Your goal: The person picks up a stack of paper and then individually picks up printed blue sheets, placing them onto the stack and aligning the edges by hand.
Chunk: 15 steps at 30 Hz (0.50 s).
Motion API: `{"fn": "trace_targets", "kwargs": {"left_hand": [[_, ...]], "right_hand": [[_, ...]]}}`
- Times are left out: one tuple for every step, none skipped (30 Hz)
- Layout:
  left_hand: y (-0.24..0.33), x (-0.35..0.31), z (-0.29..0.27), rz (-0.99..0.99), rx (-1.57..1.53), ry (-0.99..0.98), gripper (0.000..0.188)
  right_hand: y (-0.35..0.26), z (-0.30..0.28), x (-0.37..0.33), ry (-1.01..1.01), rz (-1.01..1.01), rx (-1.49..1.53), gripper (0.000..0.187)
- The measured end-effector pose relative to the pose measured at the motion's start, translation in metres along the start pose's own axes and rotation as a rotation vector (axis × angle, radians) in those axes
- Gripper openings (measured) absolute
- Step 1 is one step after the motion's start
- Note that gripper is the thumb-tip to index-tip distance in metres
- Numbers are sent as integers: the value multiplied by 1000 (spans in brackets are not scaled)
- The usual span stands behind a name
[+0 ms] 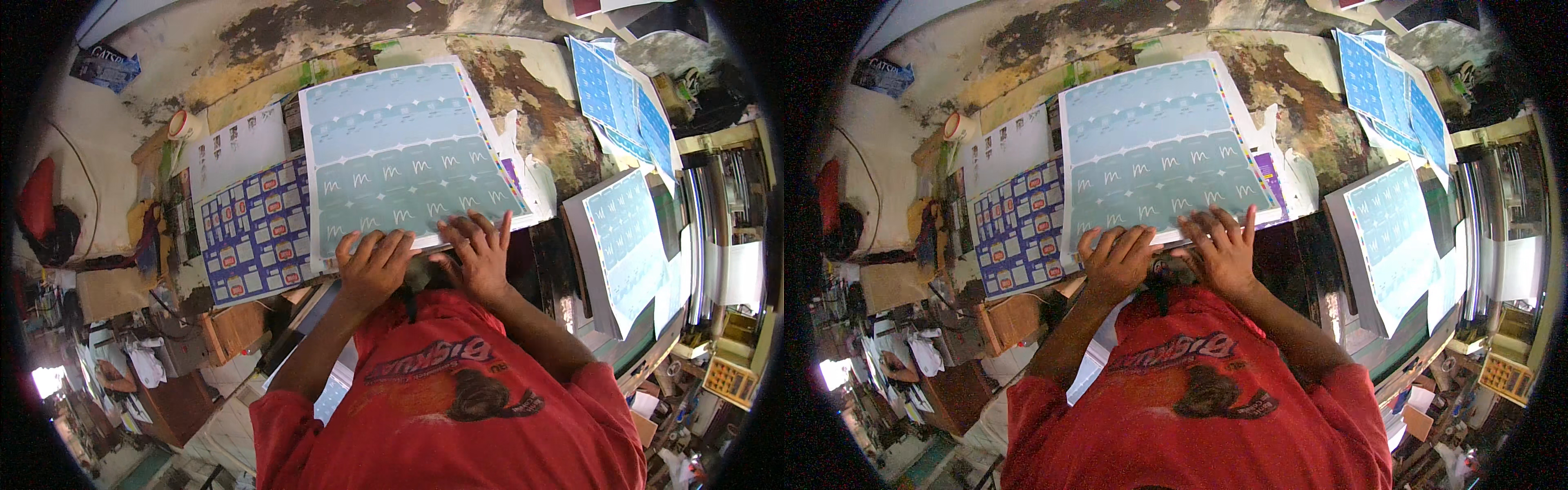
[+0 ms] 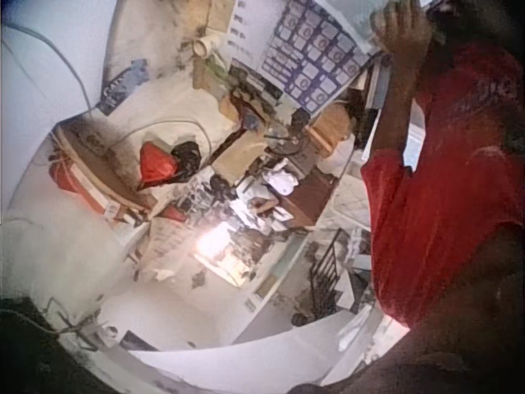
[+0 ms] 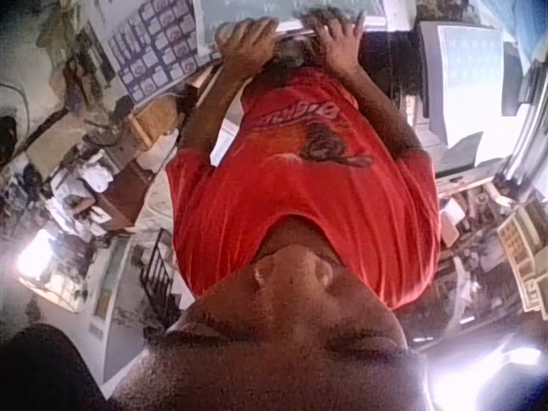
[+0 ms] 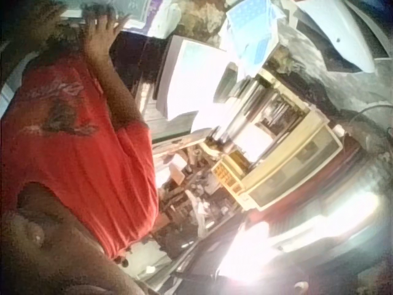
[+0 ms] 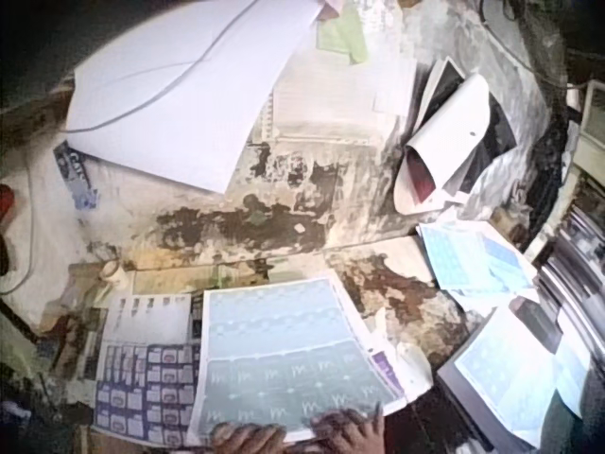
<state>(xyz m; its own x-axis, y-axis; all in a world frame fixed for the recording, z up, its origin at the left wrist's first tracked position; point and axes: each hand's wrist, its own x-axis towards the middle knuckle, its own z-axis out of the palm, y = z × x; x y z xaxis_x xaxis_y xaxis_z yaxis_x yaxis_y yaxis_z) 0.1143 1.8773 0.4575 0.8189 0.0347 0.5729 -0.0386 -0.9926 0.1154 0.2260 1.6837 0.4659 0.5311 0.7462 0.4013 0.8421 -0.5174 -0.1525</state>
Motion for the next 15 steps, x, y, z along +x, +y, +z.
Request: {"fn": "trace_targets", "kwargs": {"left_hand": [[0,4,-3,-2,6,9,26],[1,6,-4,-12,13,12,27],[2,8,-5,-48,17,13,26],[3,12,-5,-85,22,14,25],[5,13,-4,-121,21,12,25],[7,15,-1,-186,33,5,26],[8,18,1,-250,46,-1,28],[8,17,2,-320,62,-16,29],[6,12,7,-333,44,-35,29],[3,6,15,-346,25,-54,30],[1,0,23,-359,2,-74,31],[1,-4,30,-363,-6,-70,33],[3,-6,30,-400,-30,-108,32],[4,-8,30,-438,-54,-146,31],[4,-7,33,-477,-82,-197,30]], "right_hand": [[6,11,2,55,-58,-20,52],[9,15,5,83,-56,-32,49],[11,19,8,111,-55,-44,47],[13,22,12,139,-54,-57,44],[14,23,14,147,-58,-50,43],[15,23,18,155,-62,-44,42],[18,24,22,163,-66,-38,40],[17,27,23,130,-48,-34,39],[17,30,22,96,-30,-31,38],[16,32,21,63,-11,-29,37],[16,37,17,14,17,-29,37],[16,45,11,-37,43,-26,36],[16,49,7,-87,69,-25,36],[15,51,6,-147,71,-3,34],[16,51,8,-215,103,18,34]]}}
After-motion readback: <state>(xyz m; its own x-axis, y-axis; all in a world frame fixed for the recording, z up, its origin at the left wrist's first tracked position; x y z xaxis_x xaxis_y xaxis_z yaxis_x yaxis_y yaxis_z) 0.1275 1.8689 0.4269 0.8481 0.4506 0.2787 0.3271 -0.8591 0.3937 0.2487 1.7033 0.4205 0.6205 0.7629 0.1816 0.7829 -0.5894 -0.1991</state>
